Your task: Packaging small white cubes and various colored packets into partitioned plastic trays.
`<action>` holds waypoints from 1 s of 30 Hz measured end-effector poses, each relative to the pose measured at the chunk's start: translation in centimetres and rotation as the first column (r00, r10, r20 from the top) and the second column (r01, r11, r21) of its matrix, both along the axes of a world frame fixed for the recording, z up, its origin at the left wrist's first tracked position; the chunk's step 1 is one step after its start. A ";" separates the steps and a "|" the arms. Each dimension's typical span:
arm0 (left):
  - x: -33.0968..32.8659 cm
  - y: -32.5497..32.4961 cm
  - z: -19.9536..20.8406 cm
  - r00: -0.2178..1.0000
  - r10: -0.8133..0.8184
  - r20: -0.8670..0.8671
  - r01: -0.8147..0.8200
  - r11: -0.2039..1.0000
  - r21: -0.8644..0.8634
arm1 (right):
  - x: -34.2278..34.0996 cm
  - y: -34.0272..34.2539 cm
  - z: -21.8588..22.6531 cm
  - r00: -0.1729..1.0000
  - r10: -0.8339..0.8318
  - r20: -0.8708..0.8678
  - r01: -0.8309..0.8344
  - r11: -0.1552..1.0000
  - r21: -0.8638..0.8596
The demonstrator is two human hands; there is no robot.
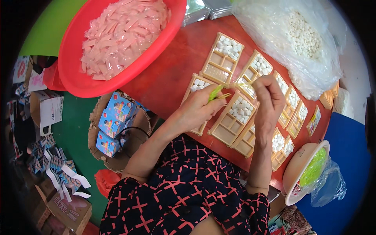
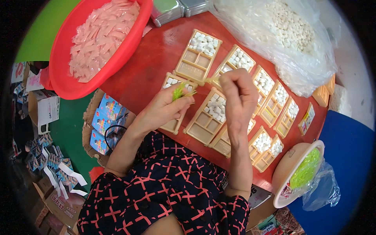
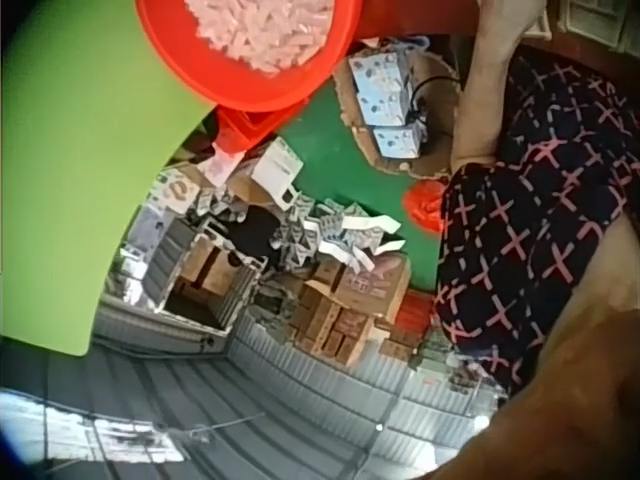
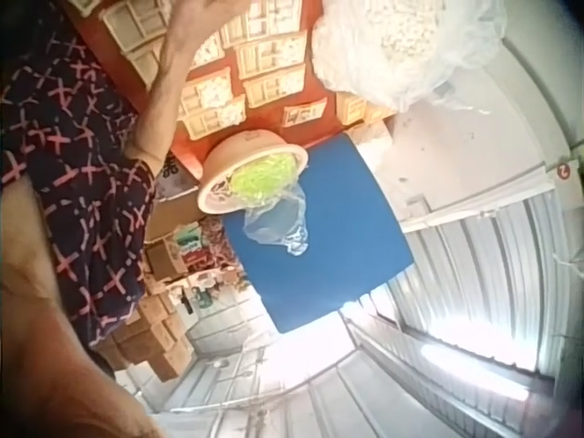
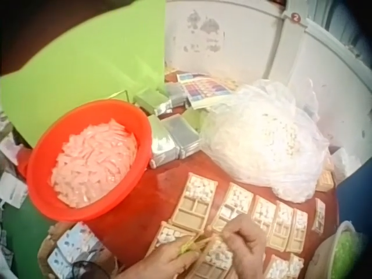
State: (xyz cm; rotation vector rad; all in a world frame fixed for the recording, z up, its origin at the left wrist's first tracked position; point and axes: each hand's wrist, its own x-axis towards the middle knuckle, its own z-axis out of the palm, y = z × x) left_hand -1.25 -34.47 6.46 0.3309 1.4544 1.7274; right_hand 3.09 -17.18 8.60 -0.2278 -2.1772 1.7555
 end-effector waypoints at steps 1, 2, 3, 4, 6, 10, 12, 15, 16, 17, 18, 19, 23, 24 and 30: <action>0.0 -0.6 -0.3 0.999 0.022 0.035 -0.023 1.000 0.015 | -0.5 0.0 -0.3 0.994 -0.105 0.025 0.106 0.993 -0.046; -0.1 -1.3 -0.4 0.999 0.026 0.032 -0.026 1.000 0.014 | -1.0 0.0 -0.8 0.977 -0.207 0.056 0.211 0.973 -0.089; 0.0 -2.1 -0.4 0.995 0.043 0.094 -0.046 0.999 0.021 | -1.6 -0.4 -1.5 0.968 -0.226 0.107 0.228 0.974 -0.005; 0.0 -2.4 -0.3 0.986 0.060 0.156 -0.066 0.997 0.028 | -2.2 -1.3 -1.7 0.964 -0.235 0.128 0.241 0.970 -0.029; 0.1 -2.7 -0.2 0.985 0.066 0.159 -0.071 0.997 0.026 | -2.7 -1.9 -3.5 0.957 -0.252 0.142 0.227 0.959 0.170; 0.3 -3.3 -0.9 0.991 0.078 0.104 -0.077 0.997 -0.015 | -1.6 -2.3 -2.5 0.975 -0.223 0.016 0.139 0.660 0.739; 0.7 -3.3 -0.9 0.996 0.051 0.076 -0.050 0.999 -0.016 | -0.1 -2.3 -1.1 0.978 -0.169 0.123 0.080 0.847 0.526; 1.5 -3.0 -0.5 0.998 -0.051 0.033 0.052 0.998 -0.028 | 0.9 -4.1 1.3 0.994 0.084 0.072 -0.104 0.928 0.357; 1.7 -3.0 -0.3 0.994 -0.111 0.018 0.112 0.993 -0.037 | 1.4 -4.5 1.7 0.976 0.212 0.054 -0.218 0.923 0.316; 1.9 -3.1 0.0 0.985 -0.150 -0.084 0.141 0.984 -0.112 | 1.9 -4.7 2.0 0.978 0.167 0.127 -0.207 0.873 0.442; 2.1 -3.3 0.1 0.986 -0.146 -0.085 0.137 0.984 -0.112 | 2.2 -4.7 1.9 0.977 0.171 0.127 -0.210 0.872 0.442; 2.4 -3.6 0.1 0.985 -0.130 -0.114 0.117 0.987 -0.114 | 2.5 -4.7 1.7 0.985 0.145 0.093 -0.171 0.882 0.438; 3.3 -6.6 0.7 0.996 -0.079 0.038 0.083 0.986 -0.146 | 4.3 -5.3 1.0 0.995 0.062 0.076 -0.081 0.953 0.292; 3.9 -7.7 0.8 0.996 -0.074 0.039 0.079 0.985 -0.151 | 4.8 -5.7 0.9 0.994 0.029 0.103 -0.047 0.984 0.173; 6.5 -11.7 -0.6 0.961 0.147 0.233 -0.123 0.986 -0.115 | 6.5 -9.1 -3.8 0.997 0.042 -0.064 -0.013 0.916 0.401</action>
